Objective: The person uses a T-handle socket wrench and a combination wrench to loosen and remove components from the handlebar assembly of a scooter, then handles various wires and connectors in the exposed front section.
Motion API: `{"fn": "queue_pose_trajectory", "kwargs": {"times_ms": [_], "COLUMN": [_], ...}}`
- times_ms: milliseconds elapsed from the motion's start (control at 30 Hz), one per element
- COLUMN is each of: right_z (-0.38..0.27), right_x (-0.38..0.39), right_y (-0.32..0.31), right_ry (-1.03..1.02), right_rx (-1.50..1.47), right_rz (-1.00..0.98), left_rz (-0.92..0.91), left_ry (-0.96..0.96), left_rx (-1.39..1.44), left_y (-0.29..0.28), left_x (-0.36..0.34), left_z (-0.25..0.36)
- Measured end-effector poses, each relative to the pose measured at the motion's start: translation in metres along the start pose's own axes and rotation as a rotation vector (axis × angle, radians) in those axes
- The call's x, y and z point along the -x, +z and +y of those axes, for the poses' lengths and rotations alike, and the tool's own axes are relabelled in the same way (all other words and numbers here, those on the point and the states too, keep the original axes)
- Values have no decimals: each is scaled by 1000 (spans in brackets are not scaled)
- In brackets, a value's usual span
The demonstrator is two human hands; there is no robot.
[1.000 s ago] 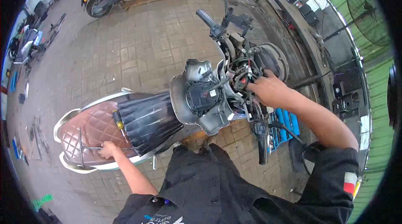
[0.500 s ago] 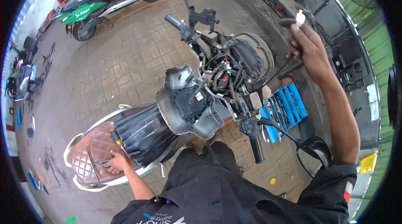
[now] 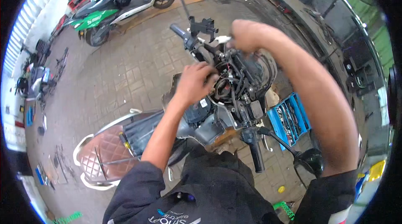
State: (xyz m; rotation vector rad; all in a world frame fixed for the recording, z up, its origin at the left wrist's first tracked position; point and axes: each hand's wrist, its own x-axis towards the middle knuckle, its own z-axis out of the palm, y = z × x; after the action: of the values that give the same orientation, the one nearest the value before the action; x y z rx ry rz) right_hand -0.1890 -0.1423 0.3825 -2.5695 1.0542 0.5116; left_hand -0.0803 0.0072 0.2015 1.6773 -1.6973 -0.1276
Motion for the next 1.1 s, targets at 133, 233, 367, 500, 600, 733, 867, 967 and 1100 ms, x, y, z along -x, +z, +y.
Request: {"fn": "queue_pose_trajectory", "kwargs": {"times_ms": [133, 233, 367, 500, 600, 733, 867, 967, 1100], "right_z": [-2, 37, 70, 41, 8, -3, -7, -10, -9], "right_x": [-34, -31, -29, -48, -40, -26, -9, -4, -10], "right_y": [28, 20, 26, 77, 109, 152, 165, 169, 183], "right_ry": [-74, 109, 204, 162, 12, 38, 109, 223, 205], "right_rx": [46, 10, -324, -615, -531, -533, -365, -73, -43], "right_rz": [-37, -7, 22, 418, 361, 598, 660, 618, 677], "left_rz": [-288, -243, -275, -277, -228, -273, -214, -232, -195], "left_ry": [-20, 10, 81, 36, 37, 15, -81, -129, -171], "left_rx": [-153, 69, -49, -91, -68, -111, 40, 56, 93], "left_y": [19, 31, 37, 33, 37, 42, 39, 39, 37], "left_x": [-40, -45, -34, -32, -31, -33, -36, -39, -39], "left_z": [-38, -46, -38, -43, -49, -47, -45, -42, -40]}}
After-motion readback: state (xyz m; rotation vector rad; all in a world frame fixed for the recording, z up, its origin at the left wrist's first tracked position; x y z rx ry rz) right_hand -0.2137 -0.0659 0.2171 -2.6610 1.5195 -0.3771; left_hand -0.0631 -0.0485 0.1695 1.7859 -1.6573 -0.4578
